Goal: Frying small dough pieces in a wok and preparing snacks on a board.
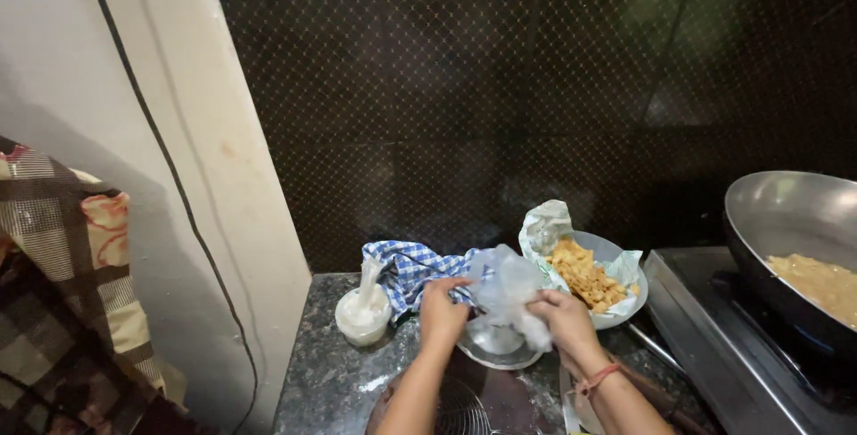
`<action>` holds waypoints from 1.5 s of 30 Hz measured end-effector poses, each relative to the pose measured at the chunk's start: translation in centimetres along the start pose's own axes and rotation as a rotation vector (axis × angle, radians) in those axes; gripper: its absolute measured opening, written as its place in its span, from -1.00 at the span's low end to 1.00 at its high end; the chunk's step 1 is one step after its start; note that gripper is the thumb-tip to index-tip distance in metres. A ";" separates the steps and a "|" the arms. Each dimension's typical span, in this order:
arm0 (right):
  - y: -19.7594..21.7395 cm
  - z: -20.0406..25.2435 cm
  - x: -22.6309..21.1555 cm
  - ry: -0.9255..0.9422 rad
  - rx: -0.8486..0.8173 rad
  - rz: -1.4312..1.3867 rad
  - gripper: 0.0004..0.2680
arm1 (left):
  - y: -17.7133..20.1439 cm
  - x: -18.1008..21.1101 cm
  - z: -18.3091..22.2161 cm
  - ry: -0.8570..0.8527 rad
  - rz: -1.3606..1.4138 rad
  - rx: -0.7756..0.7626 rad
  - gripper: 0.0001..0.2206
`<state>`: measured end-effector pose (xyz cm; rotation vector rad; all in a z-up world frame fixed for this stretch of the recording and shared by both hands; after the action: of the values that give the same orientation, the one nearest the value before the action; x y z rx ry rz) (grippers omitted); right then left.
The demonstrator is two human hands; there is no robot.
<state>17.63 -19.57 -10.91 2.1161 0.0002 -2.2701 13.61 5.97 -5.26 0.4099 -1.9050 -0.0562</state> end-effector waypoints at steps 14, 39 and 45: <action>1.3 2.2 -0.8 -0.258 0.114 -0.350 -0.81 | -0.9 -1.1 -3.5 -0.029 -0.694 -0.264 -0.44; -20.5 -5.0 -6.3 0.162 -0.234 0.150 -0.62 | 15.6 18.6 -6.7 -0.300 0.618 0.637 -0.23; -28.6 1.2 -6.2 0.431 -0.268 0.624 -0.57 | 14.9 16.9 -7.0 -0.290 0.629 0.627 -0.26</action>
<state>16.11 9.18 -5.36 2.0369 -0.2821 -1.3722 11.01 15.80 16.04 0.1986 -2.2370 0.9591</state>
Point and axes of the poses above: each hand's wrist, its own z-axis away from the middle knuckle, its own y-axis out of the back of the hand, x = y × z, the point moved 3 cm from there along -z, towards the middle knuckle, and after that the axes turned 6 degrees about -y, right-handed, at the moved point
